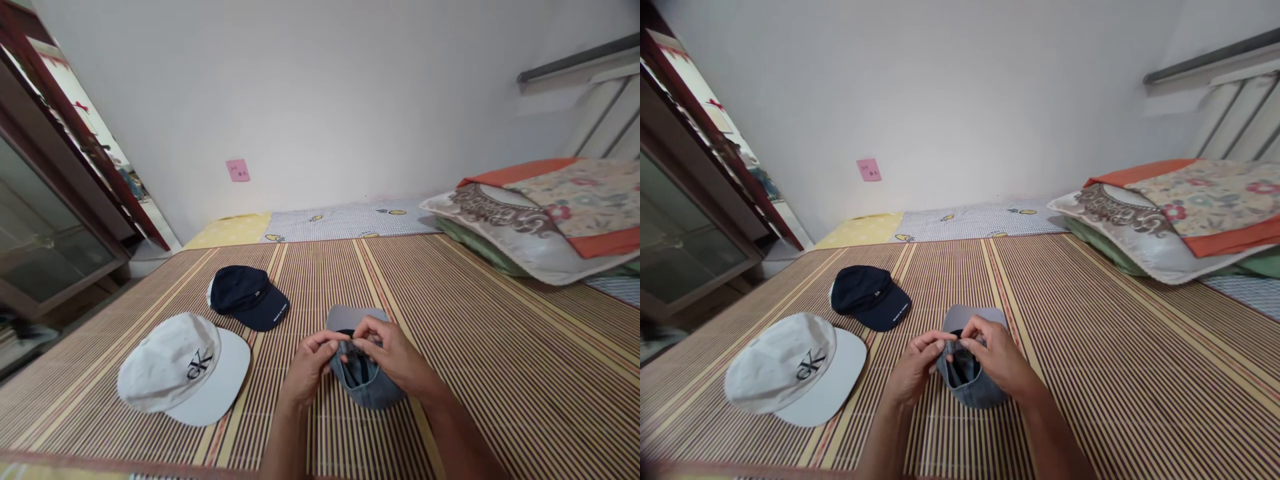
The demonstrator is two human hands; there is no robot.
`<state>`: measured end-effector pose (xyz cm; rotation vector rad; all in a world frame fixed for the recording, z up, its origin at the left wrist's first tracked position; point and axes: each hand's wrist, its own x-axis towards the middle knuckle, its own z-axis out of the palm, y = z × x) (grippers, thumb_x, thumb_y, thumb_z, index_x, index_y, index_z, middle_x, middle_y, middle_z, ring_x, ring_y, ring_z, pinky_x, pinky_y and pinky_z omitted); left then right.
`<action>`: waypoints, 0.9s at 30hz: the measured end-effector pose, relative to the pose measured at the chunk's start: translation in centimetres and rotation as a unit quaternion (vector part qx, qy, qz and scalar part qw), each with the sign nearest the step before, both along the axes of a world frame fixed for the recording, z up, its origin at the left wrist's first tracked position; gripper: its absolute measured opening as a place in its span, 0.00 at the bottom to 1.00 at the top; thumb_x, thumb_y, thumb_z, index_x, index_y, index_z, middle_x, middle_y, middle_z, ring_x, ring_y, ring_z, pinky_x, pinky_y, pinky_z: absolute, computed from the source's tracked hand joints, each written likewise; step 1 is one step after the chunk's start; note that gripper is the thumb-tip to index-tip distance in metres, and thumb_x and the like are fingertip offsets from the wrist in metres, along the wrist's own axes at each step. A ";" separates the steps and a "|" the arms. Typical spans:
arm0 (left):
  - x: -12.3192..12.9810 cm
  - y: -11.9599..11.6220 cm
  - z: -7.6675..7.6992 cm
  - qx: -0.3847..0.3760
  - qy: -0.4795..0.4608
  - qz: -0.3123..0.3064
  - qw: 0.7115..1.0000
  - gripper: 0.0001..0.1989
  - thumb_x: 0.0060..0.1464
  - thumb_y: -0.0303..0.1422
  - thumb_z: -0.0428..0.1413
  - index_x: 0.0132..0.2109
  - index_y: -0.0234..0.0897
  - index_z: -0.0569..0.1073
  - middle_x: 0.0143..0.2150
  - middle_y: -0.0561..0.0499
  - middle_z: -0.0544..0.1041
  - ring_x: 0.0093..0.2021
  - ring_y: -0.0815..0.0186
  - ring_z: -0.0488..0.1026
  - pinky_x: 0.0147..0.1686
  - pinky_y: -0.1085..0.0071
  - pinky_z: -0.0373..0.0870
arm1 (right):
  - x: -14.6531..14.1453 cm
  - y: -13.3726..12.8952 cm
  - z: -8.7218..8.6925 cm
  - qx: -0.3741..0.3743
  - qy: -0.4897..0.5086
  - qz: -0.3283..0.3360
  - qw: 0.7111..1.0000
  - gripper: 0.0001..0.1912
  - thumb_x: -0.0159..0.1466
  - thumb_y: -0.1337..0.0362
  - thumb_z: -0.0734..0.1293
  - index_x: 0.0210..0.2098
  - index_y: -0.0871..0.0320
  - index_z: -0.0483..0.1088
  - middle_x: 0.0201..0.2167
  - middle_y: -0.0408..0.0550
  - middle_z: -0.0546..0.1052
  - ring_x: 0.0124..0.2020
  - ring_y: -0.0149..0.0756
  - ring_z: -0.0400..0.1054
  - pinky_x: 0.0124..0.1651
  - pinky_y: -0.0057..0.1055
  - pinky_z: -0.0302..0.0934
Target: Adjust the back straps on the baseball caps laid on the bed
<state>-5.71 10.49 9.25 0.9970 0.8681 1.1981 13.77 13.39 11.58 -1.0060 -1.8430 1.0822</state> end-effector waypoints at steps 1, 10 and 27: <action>0.0 0.1 -0.1 0.001 0.018 0.003 1.000 0.18 0.51 0.46 0.68 0.43 0.36 0.84 0.27 0.51 0.79 0.22 0.73 0.62 0.25 0.75 0.53 | 0.1 0.1 0.0 0.000 -0.013 -0.008 1.000 0.05 0.66 0.64 0.65 0.33 0.55 0.71 0.28 0.40 0.72 0.30 0.33 0.67 0.35 0.30 0.60; 0.8 1.7 -2.9 0.054 0.225 0.175 0.957 0.12 0.54 0.41 0.62 0.37 0.37 0.81 0.33 0.49 0.80 0.36 0.60 0.73 0.39 0.66 0.67 | 1.3 0.7 0.1 0.044 -0.008 -0.064 0.997 0.06 0.66 0.61 0.64 0.34 0.54 0.71 0.30 0.44 0.77 0.33 0.37 0.73 0.38 0.32 0.65; 0.3 2.0 -6.4 0.058 0.201 0.274 0.939 0.28 0.57 0.59 0.53 0.29 0.37 0.76 0.27 0.49 0.75 0.31 0.60 0.70 0.35 0.66 0.64 | 1.6 -3.3 1.3 0.031 -0.054 -0.029 0.998 0.09 0.69 0.59 0.62 0.35 0.54 0.71 0.31 0.43 0.75 0.33 0.37 0.72 0.36 0.32 0.62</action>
